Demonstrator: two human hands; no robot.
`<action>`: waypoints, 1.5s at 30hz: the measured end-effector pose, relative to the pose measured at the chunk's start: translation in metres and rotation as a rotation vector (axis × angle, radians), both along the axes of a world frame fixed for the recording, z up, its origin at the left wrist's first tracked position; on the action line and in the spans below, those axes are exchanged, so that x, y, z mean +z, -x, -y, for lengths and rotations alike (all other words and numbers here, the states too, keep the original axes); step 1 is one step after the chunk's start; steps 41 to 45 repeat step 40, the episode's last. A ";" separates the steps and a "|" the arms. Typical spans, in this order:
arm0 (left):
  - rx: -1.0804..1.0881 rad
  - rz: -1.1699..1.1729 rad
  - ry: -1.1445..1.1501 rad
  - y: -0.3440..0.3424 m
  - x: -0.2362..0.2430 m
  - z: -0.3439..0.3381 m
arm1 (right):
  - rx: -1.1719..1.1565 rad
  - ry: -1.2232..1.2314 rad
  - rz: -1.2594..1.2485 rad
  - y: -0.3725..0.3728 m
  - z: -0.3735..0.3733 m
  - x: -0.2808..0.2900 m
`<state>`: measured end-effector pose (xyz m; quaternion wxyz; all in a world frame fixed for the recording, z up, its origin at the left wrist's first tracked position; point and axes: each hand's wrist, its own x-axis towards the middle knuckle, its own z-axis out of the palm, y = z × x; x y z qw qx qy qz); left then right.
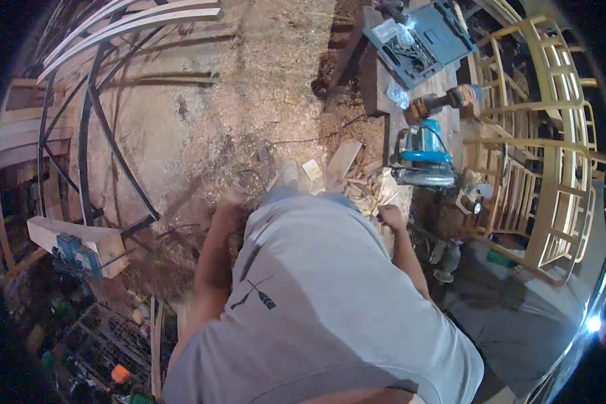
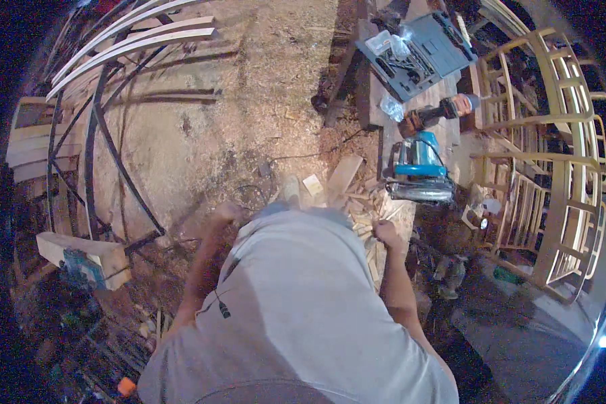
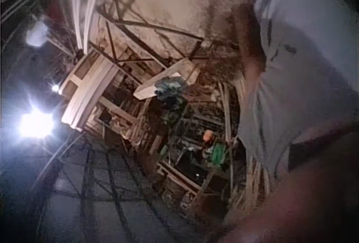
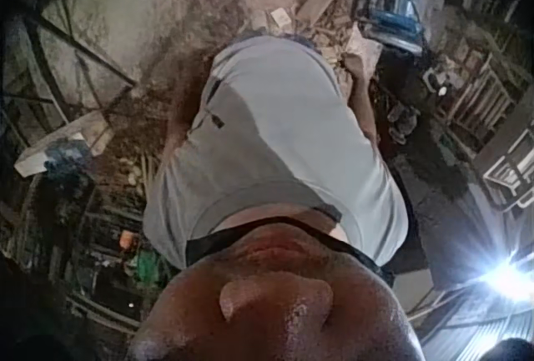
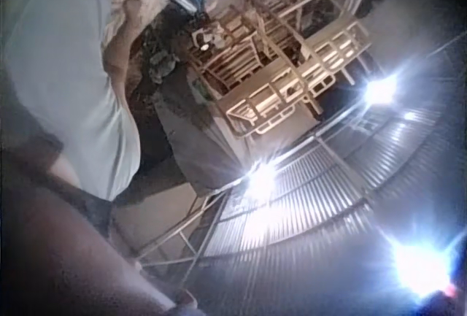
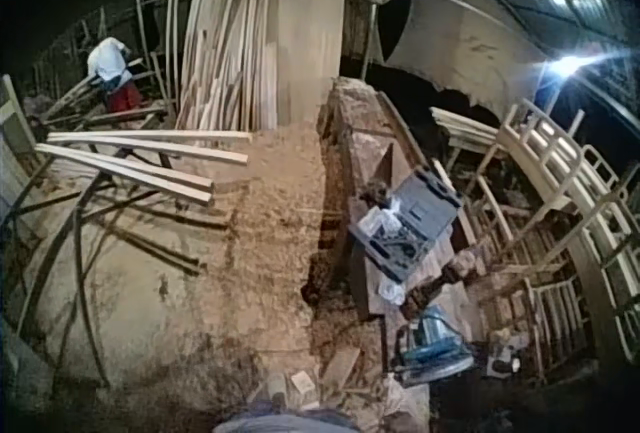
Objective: The person feeds thin strips of wood through a table saw by hand while an assistant supports the long pieces. The person pushes each piece past the blade and then moves it to a stack on a wooden rack.
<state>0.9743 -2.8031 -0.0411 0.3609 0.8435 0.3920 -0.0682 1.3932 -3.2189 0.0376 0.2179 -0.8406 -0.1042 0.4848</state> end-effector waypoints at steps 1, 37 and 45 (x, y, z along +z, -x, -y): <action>-0.091 -0.051 -0.072 0.013 -0.006 0.003 | -0.120 0.002 -0.027 0.015 -0.002 0.006; 0.750 -0.141 0.242 0.254 0.123 0.346 | 0.318 0.035 0.047 0.093 -0.068 0.006; 0.824 -0.217 0.354 0.292 0.106 0.352 | 0.404 0.000 0.133 0.104 -0.037 -0.064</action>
